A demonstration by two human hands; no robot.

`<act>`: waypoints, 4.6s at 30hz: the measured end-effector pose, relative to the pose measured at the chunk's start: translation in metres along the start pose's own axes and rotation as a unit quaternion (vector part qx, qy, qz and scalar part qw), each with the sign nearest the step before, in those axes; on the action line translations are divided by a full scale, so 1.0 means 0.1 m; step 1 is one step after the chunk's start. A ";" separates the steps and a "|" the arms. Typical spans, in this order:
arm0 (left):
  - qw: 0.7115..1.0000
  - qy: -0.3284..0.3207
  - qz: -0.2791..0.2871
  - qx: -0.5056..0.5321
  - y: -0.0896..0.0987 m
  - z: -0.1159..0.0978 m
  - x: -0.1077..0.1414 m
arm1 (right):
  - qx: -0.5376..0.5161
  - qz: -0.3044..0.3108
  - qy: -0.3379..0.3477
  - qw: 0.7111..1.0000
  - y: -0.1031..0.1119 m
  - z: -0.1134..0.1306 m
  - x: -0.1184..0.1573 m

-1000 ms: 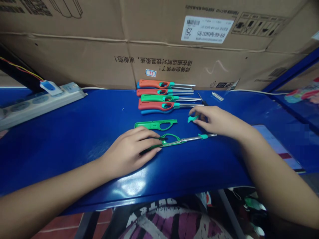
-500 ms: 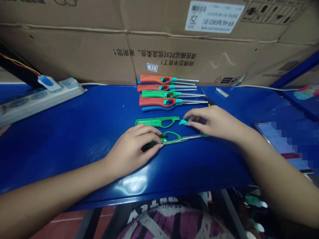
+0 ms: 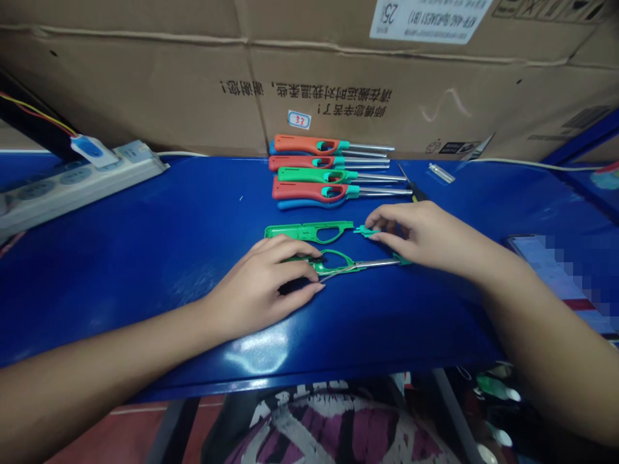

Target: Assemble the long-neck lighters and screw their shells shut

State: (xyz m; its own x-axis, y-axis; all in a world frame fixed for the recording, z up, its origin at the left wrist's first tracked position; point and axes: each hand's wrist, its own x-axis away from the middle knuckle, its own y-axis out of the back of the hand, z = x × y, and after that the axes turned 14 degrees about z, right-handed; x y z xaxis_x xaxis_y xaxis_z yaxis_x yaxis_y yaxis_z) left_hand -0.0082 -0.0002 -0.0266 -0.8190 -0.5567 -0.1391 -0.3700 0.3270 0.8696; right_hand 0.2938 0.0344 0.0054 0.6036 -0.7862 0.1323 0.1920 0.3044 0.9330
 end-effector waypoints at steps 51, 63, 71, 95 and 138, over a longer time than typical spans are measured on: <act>0.993 0.058 -0.049 0.096 -0.05 0.02 -0.05 | 0.111 -0.050 0.217 0.969 -0.33 0.40 -0.07; 0.993 0.066 -0.038 0.092 -0.05 0.01 -0.05 | 0.098 -0.032 0.219 0.970 -0.33 0.41 -0.08; 0.993 0.076 -0.047 0.078 -0.06 -0.02 -0.04 | 0.051 -0.007 0.200 0.979 -0.31 0.45 -0.07; 0.991 0.079 -0.017 0.109 -0.01 -0.07 -0.06 | -0.103 0.022 0.165 0.981 -0.32 0.42 -0.11; 0.997 0.012 0.030 -0.069 0.14 0.01 0.01 | -0.142 0.016 0.154 0.978 -0.19 0.39 -0.04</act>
State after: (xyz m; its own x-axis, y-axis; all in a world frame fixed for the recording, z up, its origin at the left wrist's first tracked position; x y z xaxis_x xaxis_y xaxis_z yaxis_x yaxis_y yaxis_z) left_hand -0.0145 0.0050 -0.0151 -0.8264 -0.5580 -0.0754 -0.2557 0.2526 0.9332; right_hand 0.2578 0.0107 0.0001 0.8090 -0.5877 0.0120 0.3502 0.4983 0.7931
